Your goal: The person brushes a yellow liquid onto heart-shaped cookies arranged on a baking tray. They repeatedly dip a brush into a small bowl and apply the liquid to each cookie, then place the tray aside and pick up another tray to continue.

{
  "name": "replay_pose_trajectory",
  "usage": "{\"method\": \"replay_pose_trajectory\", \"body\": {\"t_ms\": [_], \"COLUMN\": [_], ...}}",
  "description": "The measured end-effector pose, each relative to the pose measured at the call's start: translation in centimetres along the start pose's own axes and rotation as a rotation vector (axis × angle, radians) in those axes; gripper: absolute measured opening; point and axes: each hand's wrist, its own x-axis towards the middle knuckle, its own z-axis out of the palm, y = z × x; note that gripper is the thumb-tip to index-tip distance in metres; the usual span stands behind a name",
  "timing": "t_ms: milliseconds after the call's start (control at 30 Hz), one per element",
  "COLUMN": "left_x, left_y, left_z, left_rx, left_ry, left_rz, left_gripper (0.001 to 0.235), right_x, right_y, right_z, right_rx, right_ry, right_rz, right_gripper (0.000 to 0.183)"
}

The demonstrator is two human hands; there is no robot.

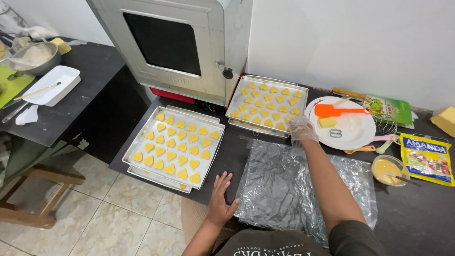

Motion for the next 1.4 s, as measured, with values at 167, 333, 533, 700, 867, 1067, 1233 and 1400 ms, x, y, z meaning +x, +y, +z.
{"method": "replay_pose_trajectory", "body": {"t_ms": [167, 333, 533, 700, 867, 1067, 1233, 1400], "left_x": [-0.1, -0.1, -0.3, 0.8, 3.7, 5.0, 4.9, 5.9], "left_y": [0.0, 0.1, 1.0, 3.2, 2.4, -2.1, -8.4, -11.2], "left_z": [0.1, 0.1, -0.2, -2.4, -9.2, -18.3, -23.6, -25.2], "left_rx": [-0.010, 0.004, 0.013, 0.106, 0.214, 0.391, 0.441, 0.421], "left_ry": [0.003, 0.017, 0.071, 0.246, 0.495, 0.678, 0.622, 0.403], "left_rz": [-0.018, -0.022, -0.009, 0.030, -0.118, -0.755, -1.053, -1.275], "left_gripper": [0.059, 0.059, 0.061, 0.060, 0.061, 0.053, 0.054, 0.053], "right_x": [1.0, -5.2, -9.7, -13.1, -5.4, -11.5, -9.7, -8.3], "right_y": [0.9, -1.3, -2.0, -4.5, -1.4, -6.7, -6.9, -6.3], "right_z": [0.8, -2.8, -5.6, -5.4, 3.5, 7.1, 12.9, 16.4], "right_rx": [-0.097, -0.139, -0.192, 0.424, 0.837, 0.807, 0.841, 0.902], "right_ry": [0.009, -0.051, 0.031, -0.210, -0.667, -0.753, -0.921, -0.969], "right_rz": [-0.034, -0.051, -0.143, -0.202, -0.406, -0.245, -0.134, -0.042], "right_gripper": [0.054, 0.048, 0.068, 0.054, 0.055, 0.051, 0.053, 0.049]}}
